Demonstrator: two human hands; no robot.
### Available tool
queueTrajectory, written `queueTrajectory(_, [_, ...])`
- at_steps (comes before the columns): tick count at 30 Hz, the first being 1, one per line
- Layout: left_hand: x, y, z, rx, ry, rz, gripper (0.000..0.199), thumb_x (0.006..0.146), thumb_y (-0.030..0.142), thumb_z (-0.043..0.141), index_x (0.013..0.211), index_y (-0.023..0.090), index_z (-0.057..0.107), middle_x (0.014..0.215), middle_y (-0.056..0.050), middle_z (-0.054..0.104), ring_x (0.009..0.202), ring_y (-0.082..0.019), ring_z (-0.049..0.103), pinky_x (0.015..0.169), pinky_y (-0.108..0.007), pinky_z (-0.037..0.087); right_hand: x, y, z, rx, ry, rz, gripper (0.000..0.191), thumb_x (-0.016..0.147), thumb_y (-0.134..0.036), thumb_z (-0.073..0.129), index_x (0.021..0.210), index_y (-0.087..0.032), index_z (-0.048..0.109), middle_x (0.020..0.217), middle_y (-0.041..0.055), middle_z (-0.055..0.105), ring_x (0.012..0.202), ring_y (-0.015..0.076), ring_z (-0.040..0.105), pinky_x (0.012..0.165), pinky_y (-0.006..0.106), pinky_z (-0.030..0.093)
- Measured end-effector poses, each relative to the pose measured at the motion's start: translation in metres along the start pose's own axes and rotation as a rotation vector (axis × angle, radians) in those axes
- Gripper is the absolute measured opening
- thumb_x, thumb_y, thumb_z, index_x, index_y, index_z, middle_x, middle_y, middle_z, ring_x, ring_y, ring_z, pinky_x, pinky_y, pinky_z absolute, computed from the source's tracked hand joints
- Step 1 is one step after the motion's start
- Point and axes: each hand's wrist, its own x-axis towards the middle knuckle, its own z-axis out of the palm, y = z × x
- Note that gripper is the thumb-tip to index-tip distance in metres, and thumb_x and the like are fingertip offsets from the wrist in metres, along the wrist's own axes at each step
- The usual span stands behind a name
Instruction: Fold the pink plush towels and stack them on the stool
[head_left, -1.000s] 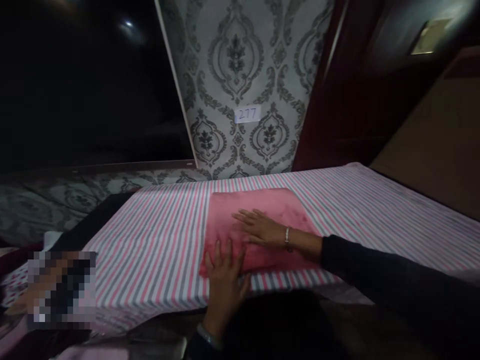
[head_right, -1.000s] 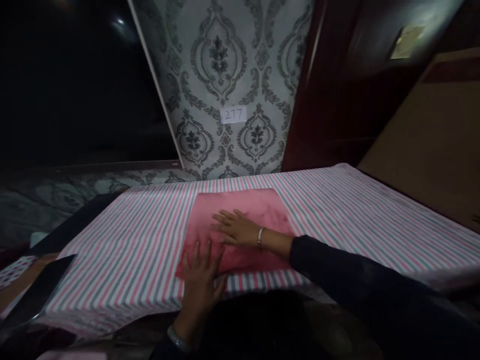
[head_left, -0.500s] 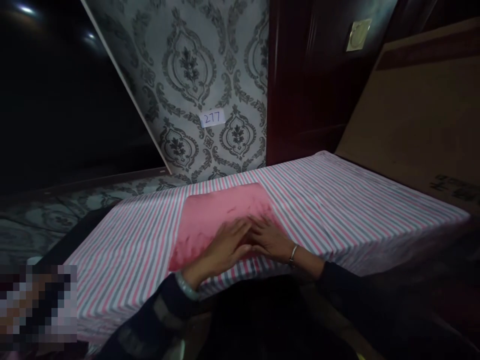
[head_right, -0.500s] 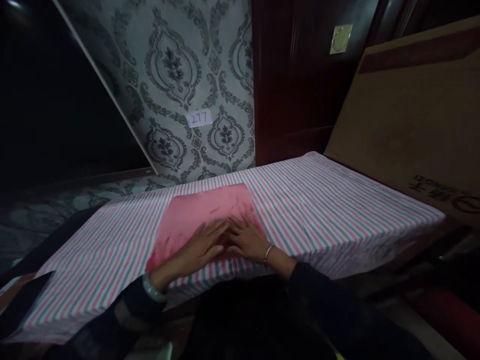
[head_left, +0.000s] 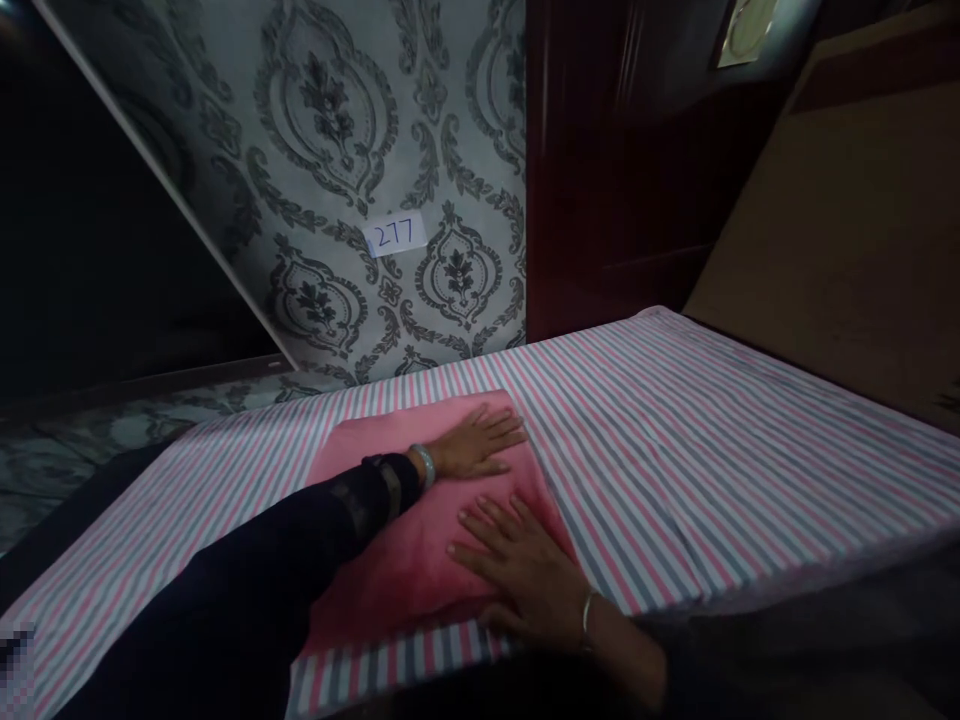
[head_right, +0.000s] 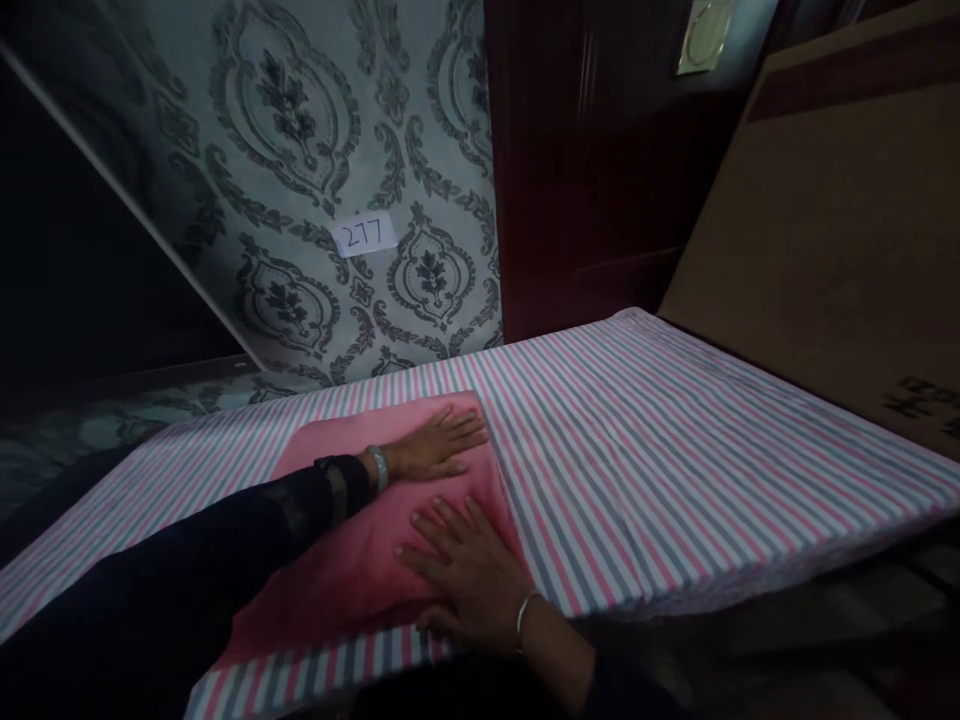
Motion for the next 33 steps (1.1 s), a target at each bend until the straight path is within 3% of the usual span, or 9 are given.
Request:
queueTrajectory(7, [0.046,-0.071,0.002,-0.156,-0.052,-0.273,0.062,0.102,0.057,0.023,0.157,0.03,0.027,0.165,-0.005,0.024,0.154,-0.024,0.015,0.122,-0.054,0.009,-0.002,0.004,0.0,0.011,0.011,-0.008,0.075,0.091,-0.067,0.051,0.156,-0.042,0.025,0.166,-0.0008,0.018,0.152,0.0347,0.017,0.121,0.064,0.015])
queueTrajectory(10, [0.051,-0.087,0.006,-0.147,-0.047,-0.357,0.059,0.103,0.054,0.017,0.155,0.03,0.033,0.165,-0.004,0.024,0.154,-0.028,0.01,0.12,-0.058,0.008,-0.003,0.004,0.0,0.018,-0.005,-0.01,0.074,0.092,-0.066,0.05,0.157,-0.042,0.024,0.167,-0.0009,0.016,0.152,0.0348,0.016,0.121,0.064,0.015])
queueTrajectory(13, [0.052,-0.089,0.004,0.0,0.022,-0.458,0.056,0.104,0.047,0.019,0.152,0.026,0.039,0.165,-0.008,0.024,0.154,-0.032,0.01,0.118,-0.062,0.008,-0.002,0.004,0.001,0.008,-0.009,-0.002,0.073,0.093,-0.067,0.048,0.157,-0.041,0.024,0.167,-0.0006,0.014,0.152,0.035,0.014,0.12,0.065,0.013])
queueTrajectory(18, [0.045,-0.067,-0.023,0.221,0.179,-0.509,0.055,0.101,0.044,0.036,0.148,0.016,0.045,0.161,-0.016,0.032,0.152,-0.032,0.019,0.121,-0.059,0.004,-0.002,0.006,0.005,-0.069,0.008,-0.011,0.072,0.094,-0.069,0.044,0.157,-0.04,0.026,0.167,0.0009,0.017,0.152,0.035,0.015,0.119,0.066,0.014])
queueTrajectory(23, [-0.002,-0.011,-0.047,-0.094,0.116,-0.296,0.059,0.104,0.046,0.022,0.148,0.015,0.045,0.155,-0.009,0.045,0.145,-0.023,0.037,0.121,-0.04,0.024,-0.005,0.0,-0.001,-0.143,0.041,-0.021,0.07,0.095,-0.065,0.046,0.155,-0.033,0.034,0.164,0.0067,0.027,0.151,0.0357,0.019,0.118,0.065,0.018])
queueTrajectory(27, [-0.058,0.05,-0.042,-0.208,-0.047,-0.088,0.06,0.103,0.054,0.027,0.151,0.022,0.043,0.158,-0.005,0.041,0.15,-0.021,0.027,0.123,-0.039,0.019,0.013,-0.02,-0.017,-0.115,0.094,-0.077,0.047,0.102,-0.043,0.045,0.146,-0.029,0.05,0.152,0.009,0.049,0.142,0.0312,0.037,0.116,0.057,0.026])
queueTrajectory(29, [-0.079,0.07,-0.036,-0.223,-0.095,-0.029,0.062,0.103,0.054,0.024,0.154,0.021,0.037,0.161,-0.006,0.035,0.152,-0.021,0.022,0.124,-0.041,0.015,0.03,-0.029,-0.02,-0.067,0.08,-0.138,0.041,0.102,-0.034,0.044,0.142,-0.027,0.055,0.142,0.008,0.059,0.131,0.0262,0.05,0.113,0.049,0.035])
queueTrajectory(31, [-0.092,0.074,-0.028,-0.194,-0.11,-0.031,0.063,0.103,0.053,0.024,0.156,0.021,0.031,0.164,-0.008,0.027,0.153,-0.022,0.017,0.124,-0.046,0.01,0.047,-0.033,-0.014,-0.042,0.026,-0.202,0.042,0.101,-0.033,0.047,0.142,-0.026,0.055,0.138,0.0074,0.063,0.125,0.0243,0.054,0.109,0.045,0.04])
queueTrajectory(33, [-0.099,0.064,-0.02,-0.124,-0.12,-0.057,0.063,0.103,0.054,0.028,0.158,0.023,0.027,0.166,-0.009,0.02,0.154,-0.025,0.013,0.123,-0.053,0.005,0.059,-0.03,-0.003,-0.07,-0.031,-0.248,0.049,0.099,-0.036,0.051,0.147,-0.025,0.049,0.143,0.0085,0.058,0.13,0.0264,0.05,0.111,0.048,0.037])
